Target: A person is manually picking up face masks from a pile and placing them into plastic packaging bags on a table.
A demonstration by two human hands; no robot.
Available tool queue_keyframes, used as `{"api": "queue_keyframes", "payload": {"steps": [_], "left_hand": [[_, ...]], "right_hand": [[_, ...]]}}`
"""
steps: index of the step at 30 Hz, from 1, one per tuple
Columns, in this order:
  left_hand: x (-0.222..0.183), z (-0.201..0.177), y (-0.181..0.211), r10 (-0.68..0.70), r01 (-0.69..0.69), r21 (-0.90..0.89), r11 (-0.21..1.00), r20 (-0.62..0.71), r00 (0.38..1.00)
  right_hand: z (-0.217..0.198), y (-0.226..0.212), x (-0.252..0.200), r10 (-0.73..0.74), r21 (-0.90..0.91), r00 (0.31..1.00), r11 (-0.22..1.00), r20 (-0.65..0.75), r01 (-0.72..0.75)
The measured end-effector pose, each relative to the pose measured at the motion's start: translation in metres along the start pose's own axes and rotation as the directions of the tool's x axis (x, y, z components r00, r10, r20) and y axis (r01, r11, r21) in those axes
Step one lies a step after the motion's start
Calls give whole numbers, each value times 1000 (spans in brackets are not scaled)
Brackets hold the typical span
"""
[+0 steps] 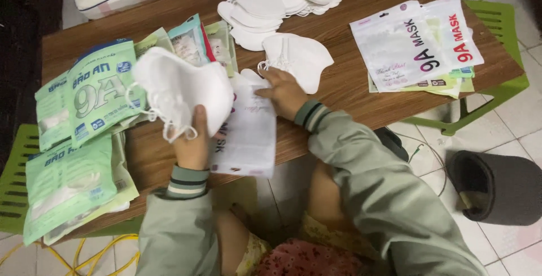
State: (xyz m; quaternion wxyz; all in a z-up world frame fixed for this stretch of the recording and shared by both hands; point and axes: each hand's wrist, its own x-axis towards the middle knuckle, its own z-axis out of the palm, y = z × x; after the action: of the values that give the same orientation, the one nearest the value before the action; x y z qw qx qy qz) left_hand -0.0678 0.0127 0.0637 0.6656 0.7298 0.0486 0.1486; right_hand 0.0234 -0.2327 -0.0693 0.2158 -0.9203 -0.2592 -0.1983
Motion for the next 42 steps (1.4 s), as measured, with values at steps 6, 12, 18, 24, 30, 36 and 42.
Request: {"api": "queue_keyframes", "payload": {"steps": [6, 12, 18, 24, 30, 36, 42], "left_hand": [[6, 16, -5, -18, -4, 112, 994, 194, 981], [9, 27, -16, -164, 178, -52, 983, 198, 966], [4, 58, -6, -389, 290, 297, 910, 369, 844], [17, 33, -75, -111, -272, 503, 820, 607, 787], [-10, 10, -38, -429, -578, 695, 428, 719, 548], [-41, -12, -98, -482, -733, 671, 111, 682, 550], [-68, -29, -189, -103, -727, 605, -324, 742, 663]], "right_hand": [[-6, -19, 18, 148, 753, 989, 653, -21, -81], [-30, -56, 12, 142, 935, 939, 130, 313, -331], [-34, -50, 11, 370, 920, 844, -118, 389, -373], [-18, -3, 9, 513, 899, 762, -47, 396, -436], [14, 70, -8, 651, 820, 657, 92, 380, -564], [-13, 70, -5, 660, 678, 642, 267, 389, -685], [-9, 71, -7, 678, 615, 660, 379, 324, -692]]}}
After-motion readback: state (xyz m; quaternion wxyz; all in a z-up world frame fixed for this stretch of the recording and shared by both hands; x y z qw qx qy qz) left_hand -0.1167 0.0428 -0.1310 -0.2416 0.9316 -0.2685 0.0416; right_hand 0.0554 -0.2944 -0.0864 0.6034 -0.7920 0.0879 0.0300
